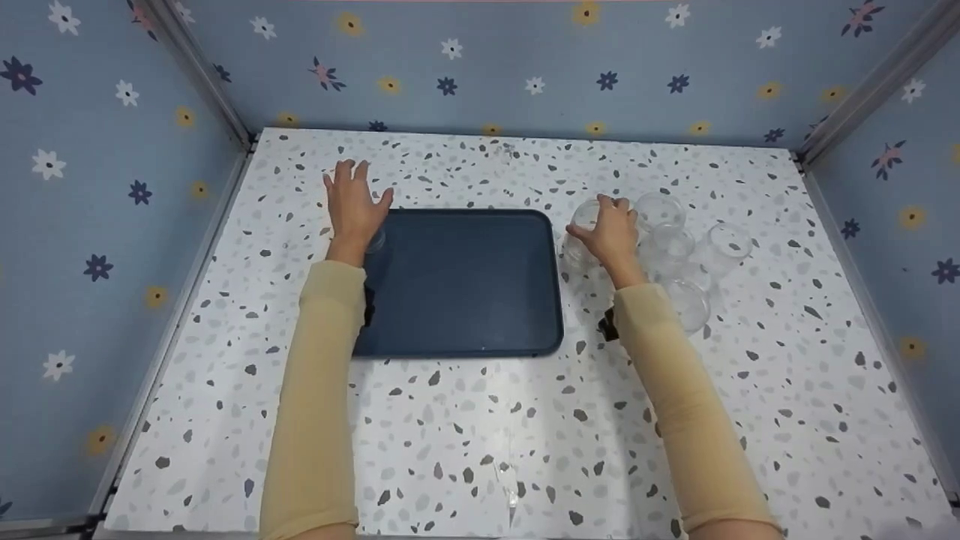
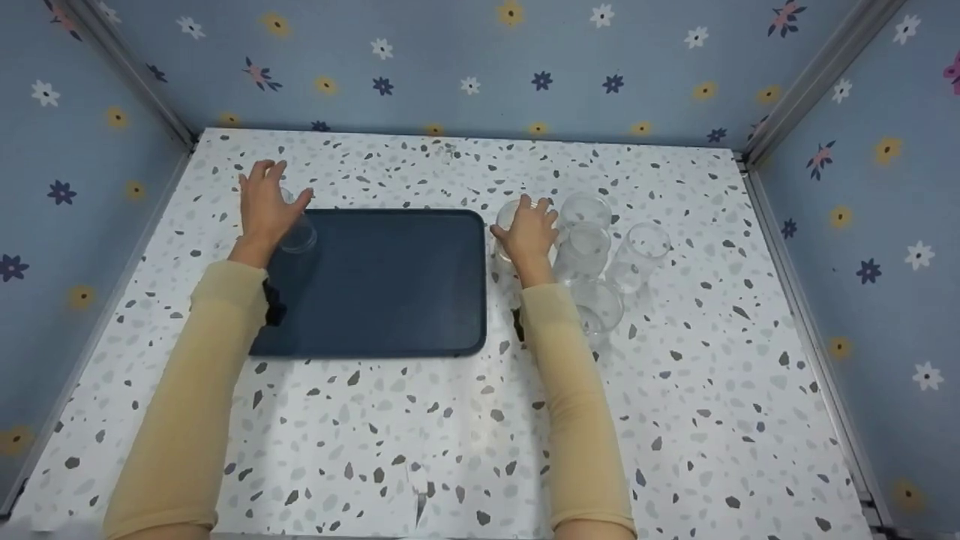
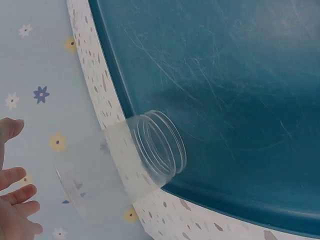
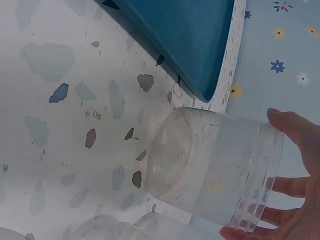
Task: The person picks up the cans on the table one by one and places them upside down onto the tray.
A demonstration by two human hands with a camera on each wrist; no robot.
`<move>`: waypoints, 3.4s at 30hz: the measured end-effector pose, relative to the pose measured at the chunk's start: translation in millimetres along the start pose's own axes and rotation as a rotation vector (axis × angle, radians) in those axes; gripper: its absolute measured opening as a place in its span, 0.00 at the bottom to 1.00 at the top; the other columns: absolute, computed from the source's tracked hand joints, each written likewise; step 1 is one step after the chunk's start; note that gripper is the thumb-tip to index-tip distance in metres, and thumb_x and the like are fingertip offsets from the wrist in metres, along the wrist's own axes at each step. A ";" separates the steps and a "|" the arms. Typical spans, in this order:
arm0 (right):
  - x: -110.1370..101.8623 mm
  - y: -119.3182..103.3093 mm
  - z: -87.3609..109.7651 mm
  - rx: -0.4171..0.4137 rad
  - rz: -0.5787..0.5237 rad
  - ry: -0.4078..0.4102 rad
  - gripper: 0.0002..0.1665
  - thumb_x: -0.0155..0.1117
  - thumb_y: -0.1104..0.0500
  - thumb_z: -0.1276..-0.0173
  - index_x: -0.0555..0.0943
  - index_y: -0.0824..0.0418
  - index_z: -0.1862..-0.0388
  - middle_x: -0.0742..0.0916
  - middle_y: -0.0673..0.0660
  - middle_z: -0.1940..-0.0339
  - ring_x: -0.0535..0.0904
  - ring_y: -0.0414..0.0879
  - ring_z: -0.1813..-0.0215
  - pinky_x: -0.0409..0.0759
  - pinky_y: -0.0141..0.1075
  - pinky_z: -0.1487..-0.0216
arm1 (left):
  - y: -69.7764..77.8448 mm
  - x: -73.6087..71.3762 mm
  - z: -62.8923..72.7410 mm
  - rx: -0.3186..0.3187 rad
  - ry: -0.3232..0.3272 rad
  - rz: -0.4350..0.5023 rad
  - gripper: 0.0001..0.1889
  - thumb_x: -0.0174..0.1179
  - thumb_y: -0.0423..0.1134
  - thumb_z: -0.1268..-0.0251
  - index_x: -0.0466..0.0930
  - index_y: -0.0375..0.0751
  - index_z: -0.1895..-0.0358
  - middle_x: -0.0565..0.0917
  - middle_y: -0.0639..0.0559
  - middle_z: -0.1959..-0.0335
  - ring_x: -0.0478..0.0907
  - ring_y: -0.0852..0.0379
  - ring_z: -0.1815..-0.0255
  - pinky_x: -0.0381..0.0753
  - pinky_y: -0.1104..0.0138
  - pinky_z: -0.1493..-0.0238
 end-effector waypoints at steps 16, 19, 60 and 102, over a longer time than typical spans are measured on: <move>-14.4 -12.0 12.5 -0.108 -0.115 0.106 0.47 0.65 0.41 0.48 0.61 0.62 0.36 0.64 0.67 0.41 0.59 0.62 0.41 0.64 0.51 0.46 | 40.4 7.7 7.1 0.097 0.049 0.085 0.27 0.54 0.46 0.40 0.67 0.32 0.42 0.65 0.39 0.41 0.56 0.45 0.36 0.45 0.56 0.35; -16.7 -14.2 16.1 -0.124 -0.155 0.134 0.46 0.65 0.41 0.49 0.62 0.62 0.36 0.64 0.67 0.41 0.59 0.61 0.41 0.63 0.51 0.45 | 47.3 8.4 8.8 0.113 0.060 0.104 0.27 0.54 0.47 0.39 0.67 0.32 0.42 0.65 0.38 0.41 0.58 0.46 0.37 0.50 0.58 0.36; -14.4 -54.7 62.9 -0.364 -0.849 0.241 0.35 0.66 0.55 0.45 0.66 0.62 0.38 0.72 0.63 0.44 0.72 0.55 0.49 0.75 0.44 0.58 | 103.4 45.6 52.4 0.126 -0.031 0.776 0.24 0.48 0.41 0.34 0.63 0.31 0.39 0.63 0.39 0.39 0.58 0.51 0.37 0.56 0.65 0.39; 13.2 -52.9 86.0 -0.183 -1.055 -0.031 0.27 0.53 0.53 0.35 0.66 0.60 0.38 0.75 0.61 0.46 0.74 0.50 0.50 0.77 0.39 0.63 | 132.2 65.2 108.4 0.195 -0.282 1.435 0.36 0.56 0.45 0.40 0.53 0.23 0.38 0.65 0.34 0.46 0.72 0.60 0.62 0.72 0.68 0.66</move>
Point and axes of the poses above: each hand's wrist, its own z-axis away from the middle knuckle, its own x-axis out of the palm, y = z × x, the point moved 9 cm from there along -z, towards the middle knuckle
